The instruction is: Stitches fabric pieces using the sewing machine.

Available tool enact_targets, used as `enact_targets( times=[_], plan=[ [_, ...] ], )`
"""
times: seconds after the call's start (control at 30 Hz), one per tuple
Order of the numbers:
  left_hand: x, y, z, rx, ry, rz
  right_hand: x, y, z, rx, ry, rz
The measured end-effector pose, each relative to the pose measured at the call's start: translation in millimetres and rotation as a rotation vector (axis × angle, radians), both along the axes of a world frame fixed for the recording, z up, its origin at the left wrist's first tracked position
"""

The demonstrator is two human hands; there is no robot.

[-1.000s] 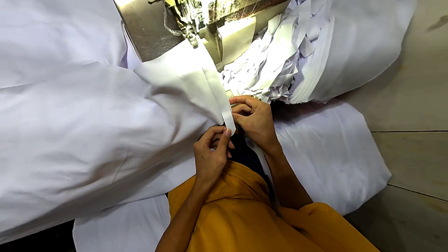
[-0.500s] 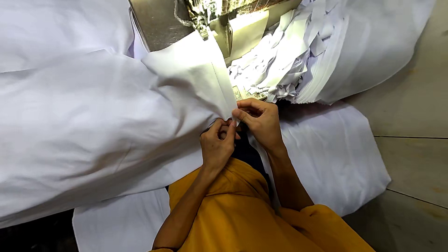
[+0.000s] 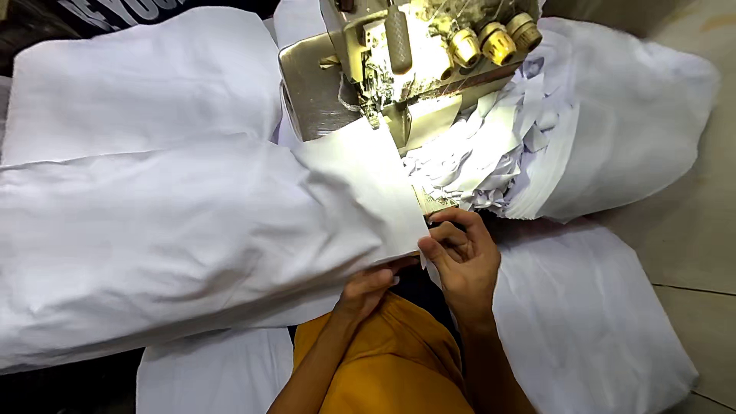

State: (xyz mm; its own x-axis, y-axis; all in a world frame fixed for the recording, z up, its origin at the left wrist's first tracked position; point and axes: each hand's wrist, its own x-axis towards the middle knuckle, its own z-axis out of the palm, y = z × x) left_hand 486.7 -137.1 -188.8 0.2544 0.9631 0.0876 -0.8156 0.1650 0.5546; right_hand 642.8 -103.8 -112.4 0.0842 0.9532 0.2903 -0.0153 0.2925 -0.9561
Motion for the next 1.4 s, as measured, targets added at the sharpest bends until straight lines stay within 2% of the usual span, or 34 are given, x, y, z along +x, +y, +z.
enact_targets(
  times=[0.1, 0.23, 0.4, 0.5, 0.67, 0.8, 0.97, 1.2, 1.33, 1.4],
  plan=[
    [-35, -25, 14, -0.052, -0.121, 0.318, -2, 1, -5, 0.072, 0.019, -0.023],
    [-64, -50, 24, -0.073, -0.184, 0.393, -6, 2, -20, 0.076, 0.020, -0.018],
    [-83, -57, 17, -0.351, -0.207, 0.564, -8, 7, -43, 0.091, -0.076, -0.082],
    [-92, -56, 14, -0.374, -0.180, 0.581, -12, 11, -53, 0.093, -0.071, -0.100],
    [-114, -62, 13, -0.271, -0.022, 0.425, -15, 15, -58, 0.108, -0.036, -0.118],
    [-130, -64, 17, -0.161, 0.105, 0.296, -19, 31, -44, 0.127, -0.002, -0.101],
    [-135, -39, 40, -0.065, 0.149, 0.081, -33, 73, -19, 0.122, -0.084, -0.116],
    [-129, -3, 58, 0.100, 0.480, -0.235, -54, 103, 8, 0.064, -0.137, -0.217],
    [-111, 16, 76, 0.361, 0.722, -0.460, -65, 105, 12, 0.059, -0.205, -0.346],
    [-103, 29, 92, 0.501, 0.731, -0.579, -68, 105, 9, 0.067, -0.204, -0.367]
  ],
)
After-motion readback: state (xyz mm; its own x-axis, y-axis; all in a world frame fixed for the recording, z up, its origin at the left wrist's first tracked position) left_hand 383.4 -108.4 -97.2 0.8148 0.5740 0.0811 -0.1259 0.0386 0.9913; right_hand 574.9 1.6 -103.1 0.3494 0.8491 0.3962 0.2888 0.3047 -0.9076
